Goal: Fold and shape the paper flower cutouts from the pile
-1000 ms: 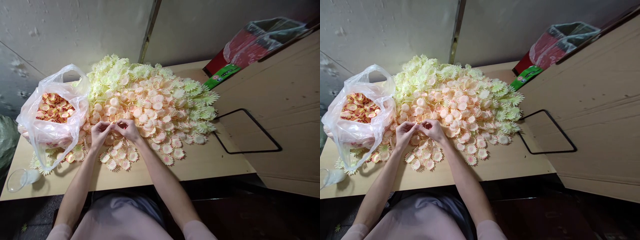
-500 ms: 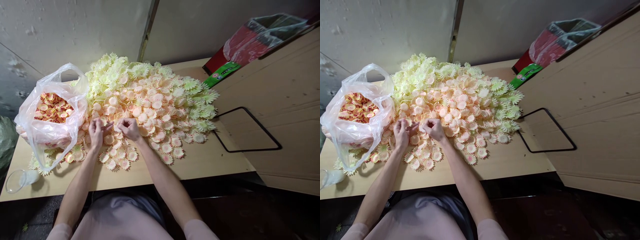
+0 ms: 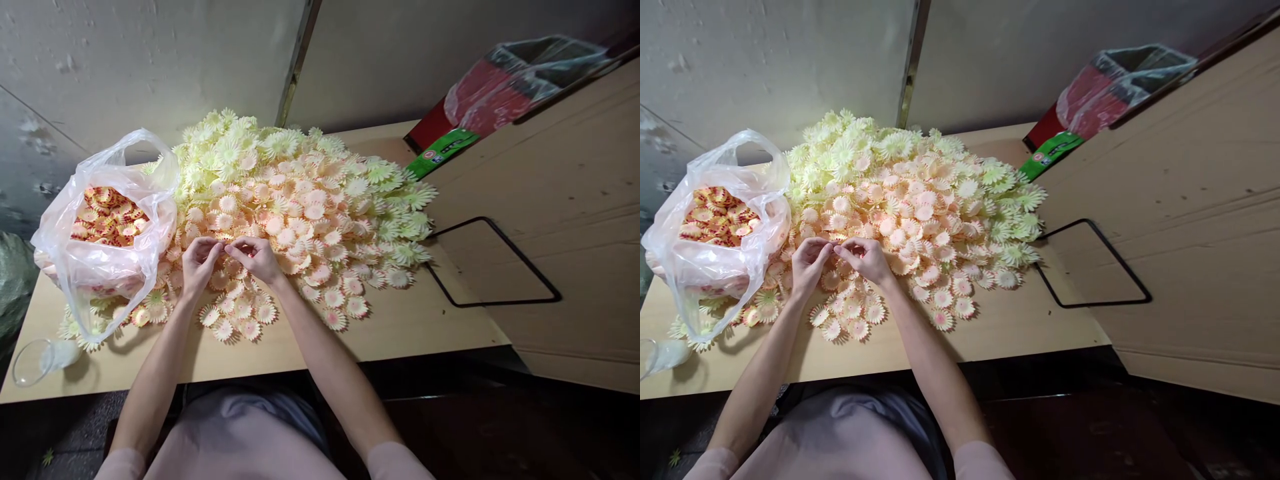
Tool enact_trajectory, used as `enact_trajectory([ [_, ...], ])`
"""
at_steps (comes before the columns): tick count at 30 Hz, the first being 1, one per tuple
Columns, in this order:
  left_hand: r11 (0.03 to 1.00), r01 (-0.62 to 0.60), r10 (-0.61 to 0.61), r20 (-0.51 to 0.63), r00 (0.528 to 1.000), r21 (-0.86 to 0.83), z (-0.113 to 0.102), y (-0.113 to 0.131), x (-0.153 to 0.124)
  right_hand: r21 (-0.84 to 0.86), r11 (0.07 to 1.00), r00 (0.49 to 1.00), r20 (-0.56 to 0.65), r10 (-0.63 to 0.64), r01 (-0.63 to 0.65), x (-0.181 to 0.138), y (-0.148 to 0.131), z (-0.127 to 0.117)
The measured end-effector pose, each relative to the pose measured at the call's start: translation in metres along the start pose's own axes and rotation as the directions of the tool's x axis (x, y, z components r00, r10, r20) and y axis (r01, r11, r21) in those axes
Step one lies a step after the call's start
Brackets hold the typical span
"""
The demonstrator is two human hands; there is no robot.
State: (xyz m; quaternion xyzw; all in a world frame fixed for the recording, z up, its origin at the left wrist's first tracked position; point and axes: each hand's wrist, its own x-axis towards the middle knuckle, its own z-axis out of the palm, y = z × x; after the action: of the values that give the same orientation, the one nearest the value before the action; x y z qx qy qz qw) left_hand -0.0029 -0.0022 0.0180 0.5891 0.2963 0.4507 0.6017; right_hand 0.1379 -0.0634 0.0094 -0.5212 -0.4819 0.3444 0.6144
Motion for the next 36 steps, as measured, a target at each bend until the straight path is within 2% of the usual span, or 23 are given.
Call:
enact_trajectory([
  [4, 0.999, 0.039, -0.041, -0.071, 0.997, -0.024, -0.001, -0.002, 0.003, -0.005, 1.0, 0.996, -0.086, 0.01, -0.01, 0.001, 0.003, 0.0],
  [8, 0.997, 0.05, -0.05, -0.011, 0.999, 0.062, -0.003, -0.006, 0.005, 0.017, 1.0, 0.994, -0.111, 0.007, -0.005, 0.001, 0.007, 0.001],
  [12, 0.989, 0.013, -0.01, -0.02, 1.0, 0.149, -0.004, -0.008, 0.003, -0.074, 0.997, 0.998, -0.06, 0.008, -0.012, 0.001, 0.012, 0.004],
  [15, 0.988, -0.044, 0.044, 0.002, 0.999, 0.145, -0.002, -0.004, 0.0, -0.13, 0.99, 0.994, -0.094, -0.063, 0.05, 0.002, 0.011, 0.004],
  [19, 0.991, -0.079, 0.078, 0.011, 0.997, 0.105, 0.001, 0.002, -0.003, -0.043, 0.994, 0.983, -0.152, -0.106, 0.1, 0.002, 0.008, 0.002],
  [21, 0.992, -0.083, 0.085, -0.02, 0.996, 0.096, 0.001, 0.002, -0.003, 0.039, 0.995, 0.988, -0.13, -0.081, 0.087, 0.001, 0.007, 0.0],
  [23, 0.993, -0.085, 0.088, -0.039, 0.995, 0.078, -0.001, 0.0, -0.002, 0.091, 0.994, 0.997, -0.059, -0.056, 0.061, 0.001, 0.008, -0.001],
  [26, 0.996, -0.068, 0.072, -0.057, 0.996, 0.06, -0.004, -0.004, 0.0, 0.097, 0.995, 0.999, 0.032, -0.023, 0.02, 0.0, 0.011, -0.001],
  [29, 0.998, -0.038, 0.042, -0.077, 0.996, 0.058, -0.006, -0.007, 0.0, 0.088, 0.996, 0.998, 0.06, -0.011, 0.005, 0.0, 0.011, -0.002],
  [36, 0.997, -0.015, 0.014, 0.017, 1.0, 0.069, -0.007, -0.004, -0.001, 0.179, 0.982, 0.992, 0.12, 0.041, -0.062, 0.001, -0.003, -0.01],
])
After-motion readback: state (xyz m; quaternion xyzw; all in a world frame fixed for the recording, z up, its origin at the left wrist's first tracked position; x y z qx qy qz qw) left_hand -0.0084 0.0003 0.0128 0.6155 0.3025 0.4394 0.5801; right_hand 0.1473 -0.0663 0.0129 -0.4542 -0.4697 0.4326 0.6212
